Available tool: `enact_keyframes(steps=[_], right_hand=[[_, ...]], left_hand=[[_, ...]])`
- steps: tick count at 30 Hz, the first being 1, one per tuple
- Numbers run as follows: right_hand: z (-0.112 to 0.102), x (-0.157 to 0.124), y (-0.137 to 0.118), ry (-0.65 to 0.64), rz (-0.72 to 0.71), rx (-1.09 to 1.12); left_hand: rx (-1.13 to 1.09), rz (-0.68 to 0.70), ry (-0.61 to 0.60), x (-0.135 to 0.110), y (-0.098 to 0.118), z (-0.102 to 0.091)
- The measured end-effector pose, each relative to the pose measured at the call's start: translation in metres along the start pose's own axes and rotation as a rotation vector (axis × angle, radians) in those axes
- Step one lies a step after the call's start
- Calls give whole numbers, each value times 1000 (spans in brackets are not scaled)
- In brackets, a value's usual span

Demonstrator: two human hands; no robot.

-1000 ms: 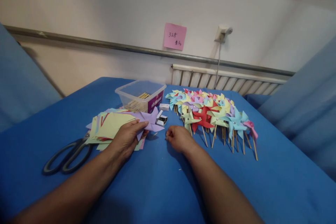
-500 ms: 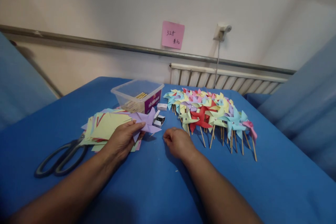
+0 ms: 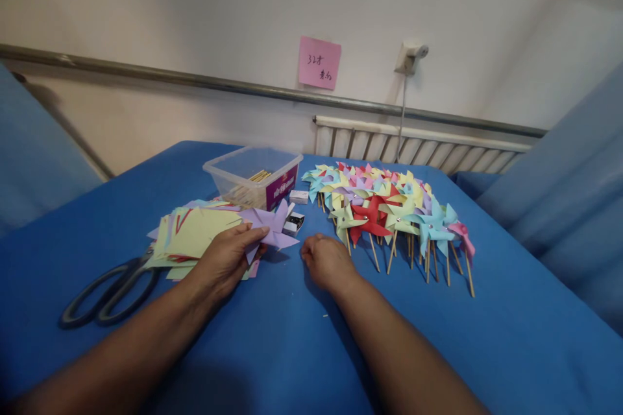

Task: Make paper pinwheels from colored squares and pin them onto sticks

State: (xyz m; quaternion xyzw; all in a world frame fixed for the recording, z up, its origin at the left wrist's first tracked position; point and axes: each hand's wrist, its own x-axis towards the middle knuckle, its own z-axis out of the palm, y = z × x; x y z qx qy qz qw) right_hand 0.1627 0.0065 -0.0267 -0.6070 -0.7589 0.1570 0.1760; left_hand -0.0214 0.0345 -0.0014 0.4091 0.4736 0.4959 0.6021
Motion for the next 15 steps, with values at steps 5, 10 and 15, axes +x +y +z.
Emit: enact_keyframes(steps=[5, 10, 15], right_hand=[[-3, -1, 6, 45, 56, 91], [-8, -2, 10, 71, 77, 69], [-8, -3, 5, 43, -7, 8]], left_hand=[[-26, 13, 12, 0, 1, 1], [-22, 5, 10, 0, 1, 1], [-8, 15, 7, 0, 0, 0]])
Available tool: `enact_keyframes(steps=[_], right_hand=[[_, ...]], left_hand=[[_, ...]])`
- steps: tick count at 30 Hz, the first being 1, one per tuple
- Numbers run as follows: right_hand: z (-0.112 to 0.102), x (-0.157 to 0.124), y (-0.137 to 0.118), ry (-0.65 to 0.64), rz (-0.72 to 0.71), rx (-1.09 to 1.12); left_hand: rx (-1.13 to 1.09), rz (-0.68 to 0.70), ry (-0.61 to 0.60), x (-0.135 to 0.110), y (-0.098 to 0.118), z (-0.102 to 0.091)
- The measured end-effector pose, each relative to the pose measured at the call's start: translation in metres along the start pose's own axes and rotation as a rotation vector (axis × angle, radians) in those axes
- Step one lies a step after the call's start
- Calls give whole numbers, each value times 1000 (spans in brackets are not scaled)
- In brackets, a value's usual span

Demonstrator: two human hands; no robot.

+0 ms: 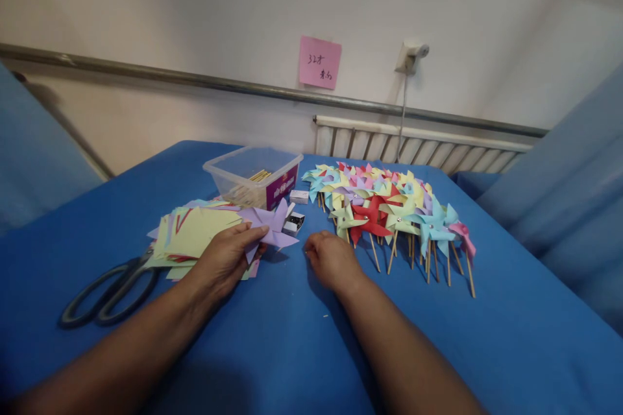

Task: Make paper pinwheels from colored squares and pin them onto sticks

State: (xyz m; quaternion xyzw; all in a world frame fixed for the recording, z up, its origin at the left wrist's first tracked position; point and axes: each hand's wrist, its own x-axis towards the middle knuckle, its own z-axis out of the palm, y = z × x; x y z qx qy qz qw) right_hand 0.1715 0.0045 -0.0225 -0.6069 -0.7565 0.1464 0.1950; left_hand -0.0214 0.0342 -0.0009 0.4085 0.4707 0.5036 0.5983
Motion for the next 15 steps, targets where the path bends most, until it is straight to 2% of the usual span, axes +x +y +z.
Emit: enact_keyframes(steps=[7, 15], right_hand=[[5, 4, -2, -1, 26, -98], [11, 3, -2, -75, -109, 125]], left_hand=[[10, -13, -17, 0, -1, -1], [5, -20, -18, -1, 0, 0]])
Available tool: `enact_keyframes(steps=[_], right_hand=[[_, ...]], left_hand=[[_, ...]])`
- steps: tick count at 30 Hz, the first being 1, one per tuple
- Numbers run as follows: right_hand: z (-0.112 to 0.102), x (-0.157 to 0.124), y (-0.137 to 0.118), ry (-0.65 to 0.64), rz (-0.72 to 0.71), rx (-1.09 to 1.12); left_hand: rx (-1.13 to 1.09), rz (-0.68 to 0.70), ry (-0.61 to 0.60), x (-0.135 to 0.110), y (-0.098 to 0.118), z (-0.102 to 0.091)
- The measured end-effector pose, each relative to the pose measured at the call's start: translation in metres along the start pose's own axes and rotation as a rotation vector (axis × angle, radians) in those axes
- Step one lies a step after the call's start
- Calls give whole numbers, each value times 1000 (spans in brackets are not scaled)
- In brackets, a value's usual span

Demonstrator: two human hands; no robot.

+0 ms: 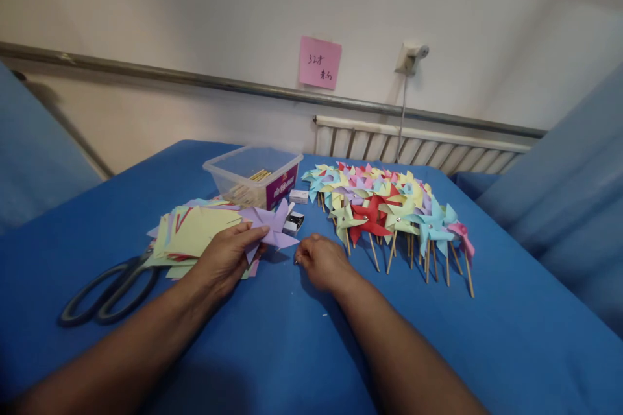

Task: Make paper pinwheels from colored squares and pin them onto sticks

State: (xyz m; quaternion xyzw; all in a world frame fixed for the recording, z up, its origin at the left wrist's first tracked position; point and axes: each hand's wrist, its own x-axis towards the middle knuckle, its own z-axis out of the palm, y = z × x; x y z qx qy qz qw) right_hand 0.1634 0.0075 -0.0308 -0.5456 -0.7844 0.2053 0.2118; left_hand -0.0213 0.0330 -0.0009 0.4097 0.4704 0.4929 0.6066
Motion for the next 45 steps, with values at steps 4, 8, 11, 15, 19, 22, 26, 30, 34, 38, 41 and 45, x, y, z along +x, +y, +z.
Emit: enact_keyframes(steps=[4, 8, 11, 15, 19, 22, 26, 30, 34, 38, 41, 45], right_hand=[[1, 1, 2, 15, 52, -2], [0, 3, 5, 17, 75, 5], [-1, 2, 6, 10, 43, 2], [0, 2, 5, 12, 8, -13], [3, 3, 6, 25, 24, -53], [4, 4, 6, 44, 52, -76], [3, 6, 4, 36, 101, -88], [0, 7, -1, 5, 130, -147], [-1, 8, -3, 6, 124, -209], [0, 8, -1, 47, 141, -204], [1, 10, 1, 65, 149, -175], [0, 10, 2, 65, 149, -148]], left_hand=[[13, 3, -10, 0, -1, 0], [20, 4, -14, 0, -2, 0], [6, 3, -16, -1, -1, 0], [1, 3, -25, -2, 0, 1], [16, -4, -24, -2, 0, 1], [24, -7, -28, -2, 0, 1], [31, -22, -25, -2, -1, 1], [42, -23, -30, -1, -2, 1], [55, -18, -37, 1, -4, -1], [67, -2, -51, 2, -6, -2], [74, 4, -58, 2, -8, -2], [68, -4, -51, 1, -7, -1]])
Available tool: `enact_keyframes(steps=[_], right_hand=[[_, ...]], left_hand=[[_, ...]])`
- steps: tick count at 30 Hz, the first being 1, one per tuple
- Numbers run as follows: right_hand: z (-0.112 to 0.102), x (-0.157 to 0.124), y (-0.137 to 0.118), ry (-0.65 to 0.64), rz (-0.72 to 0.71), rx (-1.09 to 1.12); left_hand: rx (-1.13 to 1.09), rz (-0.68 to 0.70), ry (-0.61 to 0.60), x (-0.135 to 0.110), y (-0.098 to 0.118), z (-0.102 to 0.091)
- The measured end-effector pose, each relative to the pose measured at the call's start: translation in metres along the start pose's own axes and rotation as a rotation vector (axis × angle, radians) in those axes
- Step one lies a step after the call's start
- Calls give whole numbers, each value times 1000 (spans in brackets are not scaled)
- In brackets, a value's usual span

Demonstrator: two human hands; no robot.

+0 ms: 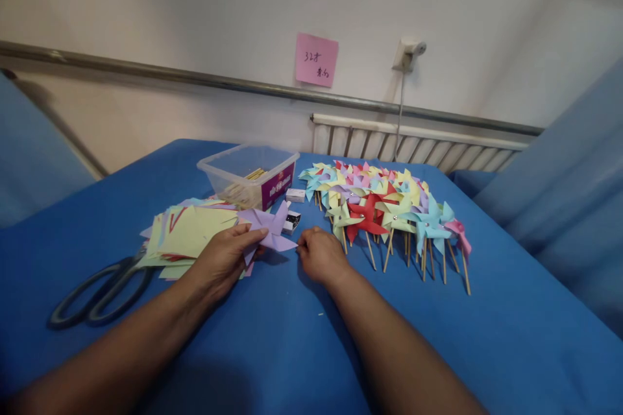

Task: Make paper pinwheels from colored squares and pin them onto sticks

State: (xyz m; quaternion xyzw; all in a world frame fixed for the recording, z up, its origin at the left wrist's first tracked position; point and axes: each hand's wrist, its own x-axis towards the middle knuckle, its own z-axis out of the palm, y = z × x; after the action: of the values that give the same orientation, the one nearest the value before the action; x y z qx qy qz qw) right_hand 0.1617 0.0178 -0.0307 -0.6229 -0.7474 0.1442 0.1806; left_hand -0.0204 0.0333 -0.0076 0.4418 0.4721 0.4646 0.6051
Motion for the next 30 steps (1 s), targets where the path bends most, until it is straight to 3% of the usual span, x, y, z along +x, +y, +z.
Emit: enact_keyframes(steps=[7, 21, 30], right_hand=[[-3, -5, -3, -106, -157, 159], [-3, -1, -3, -58, -52, 47], [3, 2, 1, 40, -20, 60]], left_hand=[[-44, -13, 25, -3, 6, 3], [-12, -4, 6, -3, 4, 2], [-23, -21, 21, -5, 8, 5]])
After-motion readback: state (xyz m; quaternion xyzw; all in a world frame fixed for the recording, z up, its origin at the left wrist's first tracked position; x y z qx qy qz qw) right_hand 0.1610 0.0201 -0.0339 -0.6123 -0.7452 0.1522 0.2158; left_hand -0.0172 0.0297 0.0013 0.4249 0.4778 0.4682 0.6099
